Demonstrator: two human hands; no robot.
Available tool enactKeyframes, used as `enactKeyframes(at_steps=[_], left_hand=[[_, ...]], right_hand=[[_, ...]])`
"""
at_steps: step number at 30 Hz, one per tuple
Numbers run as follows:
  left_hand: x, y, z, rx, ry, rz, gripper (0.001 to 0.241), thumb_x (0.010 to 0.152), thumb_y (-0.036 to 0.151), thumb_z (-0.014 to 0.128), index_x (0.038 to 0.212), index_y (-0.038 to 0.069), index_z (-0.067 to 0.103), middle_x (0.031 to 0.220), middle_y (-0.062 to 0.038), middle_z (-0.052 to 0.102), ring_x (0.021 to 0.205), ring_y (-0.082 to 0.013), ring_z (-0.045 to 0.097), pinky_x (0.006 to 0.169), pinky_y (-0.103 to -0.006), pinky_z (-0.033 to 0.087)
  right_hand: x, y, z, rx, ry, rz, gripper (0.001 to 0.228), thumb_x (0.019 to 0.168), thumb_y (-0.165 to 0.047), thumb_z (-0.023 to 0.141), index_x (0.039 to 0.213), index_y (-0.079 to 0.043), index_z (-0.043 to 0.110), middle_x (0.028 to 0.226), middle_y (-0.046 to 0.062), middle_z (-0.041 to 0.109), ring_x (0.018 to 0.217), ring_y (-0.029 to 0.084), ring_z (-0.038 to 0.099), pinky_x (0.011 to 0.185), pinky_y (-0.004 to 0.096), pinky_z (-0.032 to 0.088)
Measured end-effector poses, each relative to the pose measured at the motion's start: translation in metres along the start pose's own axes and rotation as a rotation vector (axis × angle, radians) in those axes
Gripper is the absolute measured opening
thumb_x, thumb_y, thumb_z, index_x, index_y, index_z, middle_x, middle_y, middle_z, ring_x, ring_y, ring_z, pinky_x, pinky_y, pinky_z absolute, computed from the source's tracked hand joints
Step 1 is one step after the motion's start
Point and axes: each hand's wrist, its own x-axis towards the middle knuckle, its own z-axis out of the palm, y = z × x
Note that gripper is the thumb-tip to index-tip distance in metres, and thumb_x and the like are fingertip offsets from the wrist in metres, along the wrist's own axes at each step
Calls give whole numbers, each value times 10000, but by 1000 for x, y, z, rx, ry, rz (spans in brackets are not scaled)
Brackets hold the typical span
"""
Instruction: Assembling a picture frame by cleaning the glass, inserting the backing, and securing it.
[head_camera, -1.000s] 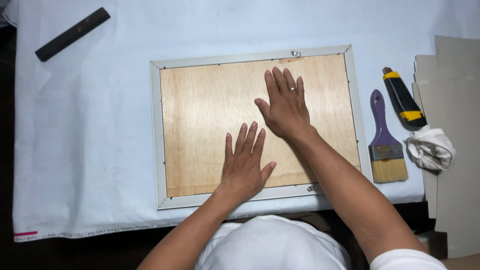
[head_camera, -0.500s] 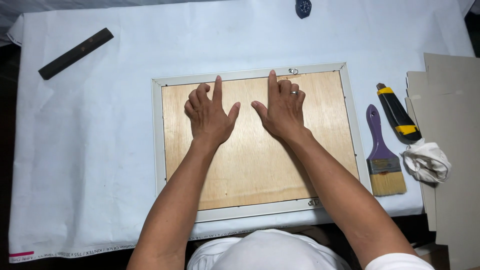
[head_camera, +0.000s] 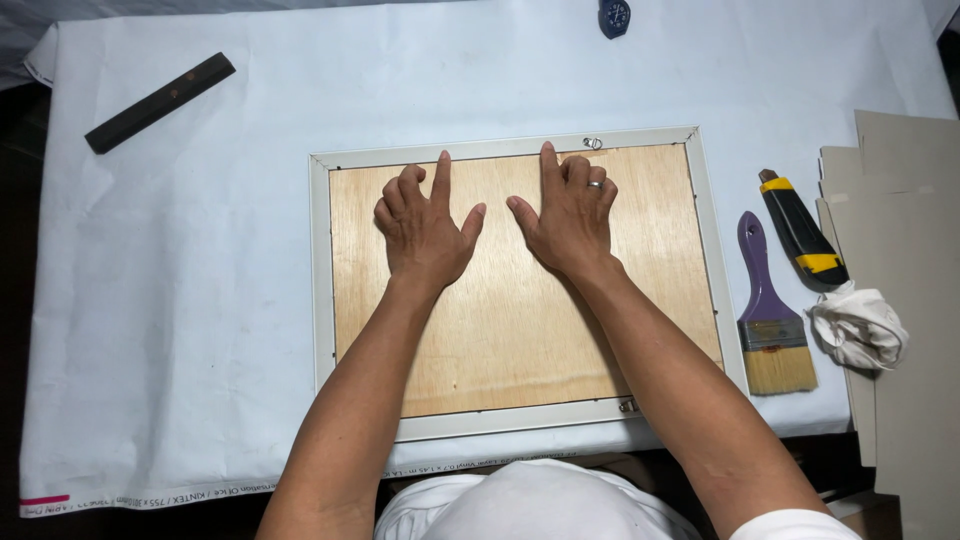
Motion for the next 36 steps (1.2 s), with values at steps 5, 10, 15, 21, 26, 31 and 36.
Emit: enactKeyframes(at_steps=[5, 10, 15, 21, 26, 31, 36], left_hand=[[1, 0, 2, -15, 12, 1, 771, 985, 660, 460, 1599, 212, 333, 1327, -73, 306, 1259, -300, 267, 1050, -463, 223], [2, -1, 2, -17, 35, 6, 757, 988, 657, 458, 1588, 208, 349, 1323, -72, 302, 1260, -298, 262, 1050, -460, 221], [-1, 0, -2, -16, 23, 5, 755, 993, 648, 456, 1593, 203, 347, 1342, -78, 320, 1279, -304, 282, 1061, -472, 232], [-3, 3, -9, -25, 16, -3, 740, 996, 644, 450, 1593, 219, 348, 1341, -75, 320, 1269, -292, 286, 1048, -471, 242], [-2, 1, -4, -12, 37, -8, 736, 989, 656, 450, 1579, 224, 367, 1337, -73, 331, 1268, -287, 292, 1041, -467, 247], [0, 1, -4, -18, 19, -15, 741, 987, 668, 429, 1582, 234, 355, 1347, -73, 330, 1281, -285, 286, 1050, -466, 242], [-1, 2, -3, 7, 28, -19, 744, 982, 679, 428, 1577, 237, 365, 1346, -68, 339, 1283, -281, 291, 1052, -469, 242]], right_hand=[[1, 3, 3, -12, 8, 7, 802, 1007, -612, 512, 1542, -28, 386, 1207, 171, 435, 1147, 396, 405, 1027, 547, 234], [0, 2, 2, -21, 36, -6, 765, 1017, -610, 501, 1525, -51, 386, 1193, 167, 429, 1146, 398, 410, 1023, 542, 234], [-2, 1, 0, 3, 18, 7, 755, 1018, -603, 503, 1528, -59, 387, 1211, 163, 440, 1180, 402, 407, 1056, 553, 234], [-1, 0, -2, 11, 11, 6, 748, 1014, -589, 510, 1525, -55, 393, 1204, 155, 430, 1202, 389, 388, 1064, 546, 216], [-1, 2, 1, 9, 35, -8, 738, 1011, -587, 515, 1514, -58, 404, 1198, 152, 424, 1206, 385, 386, 1058, 545, 221], [0, 2, -2, 20, 30, -6, 742, 1006, -585, 517, 1517, -62, 394, 1200, 146, 418, 1223, 382, 379, 1066, 545, 214], [-1, 3, 1, 5, 49, -11, 715, 1007, -567, 534, 1504, -70, 406, 1186, 142, 421, 1216, 369, 392, 1048, 544, 229]])
